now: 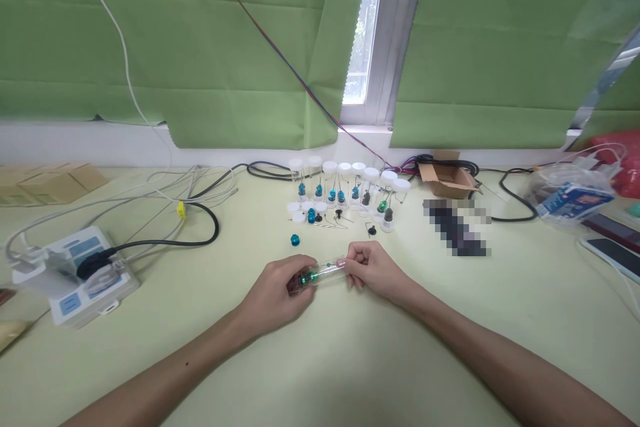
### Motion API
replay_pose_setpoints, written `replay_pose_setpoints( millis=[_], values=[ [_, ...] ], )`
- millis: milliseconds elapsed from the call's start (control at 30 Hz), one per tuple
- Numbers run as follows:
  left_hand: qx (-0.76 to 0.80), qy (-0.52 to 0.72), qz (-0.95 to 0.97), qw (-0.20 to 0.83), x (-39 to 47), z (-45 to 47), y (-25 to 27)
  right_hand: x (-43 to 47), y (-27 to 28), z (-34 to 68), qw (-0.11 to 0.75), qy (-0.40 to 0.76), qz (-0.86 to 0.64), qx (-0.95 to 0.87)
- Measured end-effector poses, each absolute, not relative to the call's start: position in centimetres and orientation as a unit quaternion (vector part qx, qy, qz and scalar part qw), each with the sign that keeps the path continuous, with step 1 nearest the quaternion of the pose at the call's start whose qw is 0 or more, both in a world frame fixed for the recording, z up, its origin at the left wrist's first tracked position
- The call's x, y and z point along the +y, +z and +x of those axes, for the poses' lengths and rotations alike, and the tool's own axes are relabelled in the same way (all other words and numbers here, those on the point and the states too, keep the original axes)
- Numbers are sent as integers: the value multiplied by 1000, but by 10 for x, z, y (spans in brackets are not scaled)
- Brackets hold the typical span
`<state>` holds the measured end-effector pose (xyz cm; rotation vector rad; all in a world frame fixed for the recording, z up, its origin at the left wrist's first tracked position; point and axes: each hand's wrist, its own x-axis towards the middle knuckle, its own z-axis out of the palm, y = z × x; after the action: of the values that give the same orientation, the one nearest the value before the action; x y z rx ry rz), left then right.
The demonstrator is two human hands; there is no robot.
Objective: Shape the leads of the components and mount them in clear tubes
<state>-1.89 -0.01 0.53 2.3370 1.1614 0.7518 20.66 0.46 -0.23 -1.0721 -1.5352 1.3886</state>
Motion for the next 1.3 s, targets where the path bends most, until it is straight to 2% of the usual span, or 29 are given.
replay_pose_setpoints(
  millis=[1300],
  values=[
    [398,301,842,203,-1,-19,3,9,-4,210,406,612,-355,-578]
  ],
)
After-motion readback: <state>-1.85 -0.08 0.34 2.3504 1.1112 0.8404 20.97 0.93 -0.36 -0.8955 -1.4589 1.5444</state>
